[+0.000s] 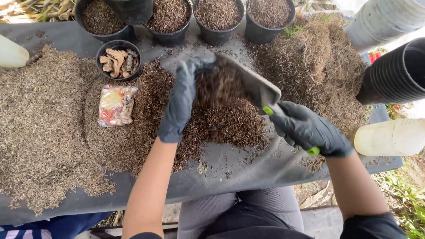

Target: Mixing soil components on a table using a trowel and filling small plastic pots.

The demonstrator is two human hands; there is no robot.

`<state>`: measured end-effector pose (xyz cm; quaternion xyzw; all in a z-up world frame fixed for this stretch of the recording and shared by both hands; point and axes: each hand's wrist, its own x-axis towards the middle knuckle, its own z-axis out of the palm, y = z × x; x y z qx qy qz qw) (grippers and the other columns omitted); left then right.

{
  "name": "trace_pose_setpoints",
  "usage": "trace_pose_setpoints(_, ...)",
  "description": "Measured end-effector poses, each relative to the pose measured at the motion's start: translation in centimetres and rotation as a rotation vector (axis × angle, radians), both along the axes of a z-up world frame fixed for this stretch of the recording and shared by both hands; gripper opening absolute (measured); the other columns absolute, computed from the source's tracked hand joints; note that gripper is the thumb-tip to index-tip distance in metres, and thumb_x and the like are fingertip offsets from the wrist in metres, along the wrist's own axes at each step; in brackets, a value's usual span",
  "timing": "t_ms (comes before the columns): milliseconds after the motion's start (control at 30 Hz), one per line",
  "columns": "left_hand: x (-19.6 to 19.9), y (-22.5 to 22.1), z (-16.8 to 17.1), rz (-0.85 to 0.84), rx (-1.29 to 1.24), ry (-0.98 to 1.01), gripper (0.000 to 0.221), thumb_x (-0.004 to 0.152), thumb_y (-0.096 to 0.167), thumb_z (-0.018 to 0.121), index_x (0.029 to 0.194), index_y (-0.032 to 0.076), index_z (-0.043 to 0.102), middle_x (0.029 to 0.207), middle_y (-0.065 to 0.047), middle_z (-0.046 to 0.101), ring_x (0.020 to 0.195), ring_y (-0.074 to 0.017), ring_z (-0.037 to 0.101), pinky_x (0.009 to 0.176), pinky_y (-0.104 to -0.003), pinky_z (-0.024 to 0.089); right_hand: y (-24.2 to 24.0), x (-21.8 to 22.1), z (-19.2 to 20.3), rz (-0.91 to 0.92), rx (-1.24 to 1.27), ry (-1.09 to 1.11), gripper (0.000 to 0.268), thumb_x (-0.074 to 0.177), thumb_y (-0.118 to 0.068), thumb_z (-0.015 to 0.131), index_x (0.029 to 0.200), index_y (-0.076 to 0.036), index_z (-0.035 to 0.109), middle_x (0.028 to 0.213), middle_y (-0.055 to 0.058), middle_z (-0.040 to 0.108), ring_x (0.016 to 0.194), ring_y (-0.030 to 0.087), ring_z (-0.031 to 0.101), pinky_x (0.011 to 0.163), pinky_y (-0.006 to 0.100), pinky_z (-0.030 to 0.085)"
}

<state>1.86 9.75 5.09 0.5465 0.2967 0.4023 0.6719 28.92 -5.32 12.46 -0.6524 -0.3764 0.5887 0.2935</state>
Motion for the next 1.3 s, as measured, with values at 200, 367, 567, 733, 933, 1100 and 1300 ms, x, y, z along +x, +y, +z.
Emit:
trace_pose_setpoints(200, -1.9, -5.1, 1.0, 0.203, 0.382, 0.334, 0.078, 0.104, 0.067, 0.015, 0.145, 0.010, 0.050, 0.151, -0.027, 0.042, 0.148, -0.0453, 0.035, 0.125, -0.059, 0.021, -3.8, 2.1, -5.6, 0.000, 0.246, -0.340, 0.026, 0.102, -0.026, 0.061, 0.111, -0.002, 0.065, 0.070, 0.016, 0.070, 0.048, 0.025, 0.069, 0.036, 0.033, 0.055)
trace_pose_setpoints(367, 0.5, -7.5, -6.0, 0.411, 0.506, 0.726, 0.062, 0.109, 0.050, 0.011, 0.160, 0.021, 0.031, 0.170, -0.008, 0.027, 0.161, -0.0333, 0.014, 0.131, -0.046, 0.004, -8.2, 3.3, -18.0, -0.254, 0.025, 0.136, 0.043, 0.107, -0.026, 0.045, 0.143, -0.005, 0.054, 0.099, 0.020, 0.076, 0.069, 0.021, 0.071, 0.068, 0.032, 0.064)
trace_pose_setpoints(567, 4.2, -9.4, -5.4, 0.579, 0.275, 0.236, 0.055, 0.110, 0.051, 0.030, 0.153, 0.019, 0.045, 0.161, -0.005, 0.041, 0.153, -0.0226, 0.034, 0.129, -0.041, 0.025, -6.2, -5.7, -11.8, -0.364, -0.049, 0.388, 0.046, 0.105, -0.038, 0.054, 0.102, 0.007, 0.062, 0.065, 0.023, 0.062, 0.029, 0.033, 0.056, 0.019, 0.040, 0.043)
trace_pose_setpoints(733, 4.5, -9.7, -5.3, 0.542, 0.283, 0.247, 0.056, 0.110, 0.053, 0.031, 0.156, 0.021, 0.034, 0.165, -0.005, 0.031, 0.156, -0.0222, 0.026, 0.130, -0.041, 0.018, -5.9, -5.8, -6.5, -0.281, 0.074, 0.259, 0.040, 0.104, -0.031, 0.054, 0.109, 0.008, 0.058, 0.065, 0.026, 0.061, 0.032, 0.036, 0.059, 0.020, 0.041, 0.045)
trace_pose_setpoints(933, 2.7, -6.7, -4.7, 0.513, 0.292, 0.268, 0.061, 0.109, 0.055, 0.032, 0.161, 0.024, 0.021, 0.170, -0.005, 0.016, 0.159, -0.0215, 0.015, 0.132, -0.042, 0.010, -6.2, -3.3, -3.6, -0.001, 0.462, -0.082, 0.050, 0.098, -0.006, 0.059, 0.146, -0.006, 0.044, 0.113, 0.010, 0.061, 0.089, 0.021, 0.055, 0.070, 0.033, 0.049)
trace_pose_setpoints(1100, 1.7, -2.7, -3.7, 0.476, 0.308, 0.285, 0.067, 0.109, 0.056, 0.032, 0.165, 0.027, 0.011, 0.174, -0.004, 0.006, 0.162, -0.0207, 0.006, 0.133, -0.042, 0.003, -2.5, -3.0, -2.7, 0.062, 0.463, -0.520, 0.038, 0.109, -0.019, 0.046, 0.137, 0.006, 0.050, 0.117, 0.034, 0.064, 0.102, 0.041, 0.066, 0.090, 0.057, 0.055)
trace_pose_setpoints(1300, 3.2, 1.0, -11.7, 0.458, 0.182, 0.739, 0.070, 0.101, 0.073, 0.015, 0.164, 0.043, 0.016, 0.173, 0.001, 0.012, 0.159, -0.0197, 0.012, 0.127, -0.044, 0.005, -0.5, -3.3, -4.8, -0.096, 0.128, -0.421, 0.048, 0.107, -0.040, 0.048, 0.137, -0.004, 0.056, 0.124, 0.034, 0.065, 0.126, 0.049, 0.058, 0.107, 0.059, 0.046)
